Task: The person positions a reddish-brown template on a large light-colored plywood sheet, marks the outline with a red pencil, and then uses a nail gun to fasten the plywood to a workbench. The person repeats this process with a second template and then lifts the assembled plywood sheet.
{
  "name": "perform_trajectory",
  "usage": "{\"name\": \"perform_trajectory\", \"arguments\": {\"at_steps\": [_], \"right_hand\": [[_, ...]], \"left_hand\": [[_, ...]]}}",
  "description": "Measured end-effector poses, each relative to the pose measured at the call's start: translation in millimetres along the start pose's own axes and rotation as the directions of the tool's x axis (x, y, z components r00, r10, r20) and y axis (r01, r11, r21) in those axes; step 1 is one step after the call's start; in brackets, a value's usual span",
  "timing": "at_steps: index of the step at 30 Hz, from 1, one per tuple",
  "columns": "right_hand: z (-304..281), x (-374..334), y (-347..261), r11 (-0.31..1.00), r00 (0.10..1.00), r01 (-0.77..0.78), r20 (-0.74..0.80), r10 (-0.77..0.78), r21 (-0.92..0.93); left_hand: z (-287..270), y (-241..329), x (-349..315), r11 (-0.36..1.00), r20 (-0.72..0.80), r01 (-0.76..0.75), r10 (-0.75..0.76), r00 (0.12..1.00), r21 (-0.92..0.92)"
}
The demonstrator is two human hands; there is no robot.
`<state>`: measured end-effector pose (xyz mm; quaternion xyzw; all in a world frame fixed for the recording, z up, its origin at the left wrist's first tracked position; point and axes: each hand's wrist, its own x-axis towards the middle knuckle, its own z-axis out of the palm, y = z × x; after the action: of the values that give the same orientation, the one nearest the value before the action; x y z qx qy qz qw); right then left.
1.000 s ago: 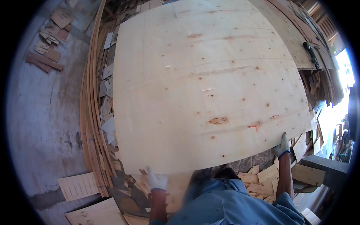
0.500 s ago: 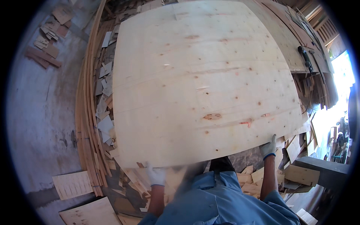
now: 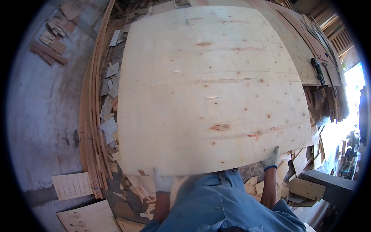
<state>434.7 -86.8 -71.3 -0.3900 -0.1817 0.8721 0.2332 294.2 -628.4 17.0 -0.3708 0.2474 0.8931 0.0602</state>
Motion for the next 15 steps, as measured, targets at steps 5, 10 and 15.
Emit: {"name": "perform_trajectory", "arguments": {"at_steps": [5, 10, 15], "right_hand": [[3.9, -6.3, 0.6, 0.989, 0.997, 0.065, -0.026, -0.069, -0.135], [26.0, -13.3, 0.8, 0.998, 0.995, 0.027, -0.094, -0.031, -0.052], [33.7, -7.5, -2.2, 0.995, 0.999, 0.015, -0.046, -0.019, -0.095]], "left_hand": [[-5.8, 8.4, 5.7, 1.0, -0.072, 0.012, -0.011, 0.997, 0.024], [-6.3, 9.7, 8.7, 1.0, -0.122, -0.002, 0.002, 0.993, 0.004], [2.4, 9.1, 7.9, 0.997, -0.071, -0.008, 0.014, 0.997, 0.078]]}}
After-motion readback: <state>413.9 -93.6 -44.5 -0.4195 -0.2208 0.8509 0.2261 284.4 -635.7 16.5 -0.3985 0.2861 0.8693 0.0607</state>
